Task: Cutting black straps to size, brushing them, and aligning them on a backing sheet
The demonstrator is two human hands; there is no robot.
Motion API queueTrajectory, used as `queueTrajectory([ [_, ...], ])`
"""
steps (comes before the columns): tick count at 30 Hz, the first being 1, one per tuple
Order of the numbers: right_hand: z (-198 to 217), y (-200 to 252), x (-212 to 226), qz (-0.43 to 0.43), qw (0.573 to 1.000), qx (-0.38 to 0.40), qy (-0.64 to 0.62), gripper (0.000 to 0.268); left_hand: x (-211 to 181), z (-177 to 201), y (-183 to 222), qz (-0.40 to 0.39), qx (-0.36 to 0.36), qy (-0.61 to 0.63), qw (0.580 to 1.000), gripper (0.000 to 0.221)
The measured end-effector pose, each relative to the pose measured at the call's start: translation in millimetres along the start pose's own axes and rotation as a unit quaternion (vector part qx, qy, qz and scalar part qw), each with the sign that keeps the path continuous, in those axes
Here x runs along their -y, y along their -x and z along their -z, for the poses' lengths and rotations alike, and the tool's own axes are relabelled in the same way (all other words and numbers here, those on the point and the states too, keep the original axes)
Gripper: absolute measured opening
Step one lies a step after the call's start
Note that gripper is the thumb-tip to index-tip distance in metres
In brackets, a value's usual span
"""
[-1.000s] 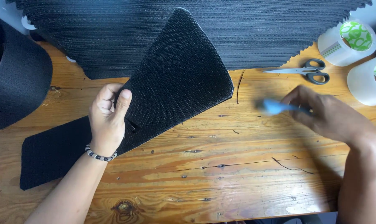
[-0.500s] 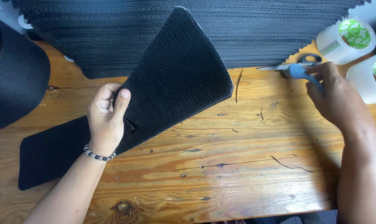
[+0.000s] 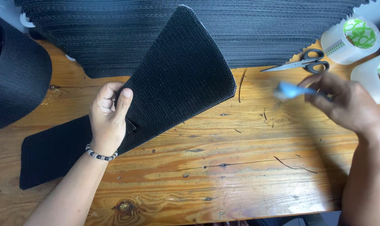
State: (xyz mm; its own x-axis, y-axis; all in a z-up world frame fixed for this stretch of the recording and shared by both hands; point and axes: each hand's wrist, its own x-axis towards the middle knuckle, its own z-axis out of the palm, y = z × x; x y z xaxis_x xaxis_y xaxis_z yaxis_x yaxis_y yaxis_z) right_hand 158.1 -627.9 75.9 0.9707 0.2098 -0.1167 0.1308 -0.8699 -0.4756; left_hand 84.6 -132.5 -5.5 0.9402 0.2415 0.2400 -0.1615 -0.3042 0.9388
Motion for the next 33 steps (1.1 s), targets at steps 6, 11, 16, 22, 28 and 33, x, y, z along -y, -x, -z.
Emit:
queueTrajectory([
  [6, -13, -12, 29, -0.082, 0.994, 0.017, 0.063, 0.029, 0, -1, 1, 0.005, -0.001, 0.009, 1.0, 0.022],
  [11, -29, -8, 23, 0.041, 0.998, 0.003, -0.038, 0.028, -2, 0, 0, 0.0, 0.002, -0.008, 1.0, 0.023],
  [16, -55, -15, 45, 0.101, 0.993, -0.029, -0.057, 0.035, -1, -1, 1, 0.002, -0.001, -0.002, 1.0, 0.022],
  [22, -47, -6, 53, 0.094, 0.99, 0.104, -0.018, 0.038, -1, -1, 0, -0.003, -0.001, 0.002, 1.0, 0.023],
  [28, -53, -18, 61, 0.207, 0.978, -0.034, -0.019, 0.029, 0, -2, -1, -0.006, -0.004, 0.008, 1.0, 0.026],
  [33, -63, -31, 75, 0.169, 0.983, -0.035, 0.053, 0.043, -2, -2, -1, -0.013, -0.002, 0.001, 1.0, 0.026],
])
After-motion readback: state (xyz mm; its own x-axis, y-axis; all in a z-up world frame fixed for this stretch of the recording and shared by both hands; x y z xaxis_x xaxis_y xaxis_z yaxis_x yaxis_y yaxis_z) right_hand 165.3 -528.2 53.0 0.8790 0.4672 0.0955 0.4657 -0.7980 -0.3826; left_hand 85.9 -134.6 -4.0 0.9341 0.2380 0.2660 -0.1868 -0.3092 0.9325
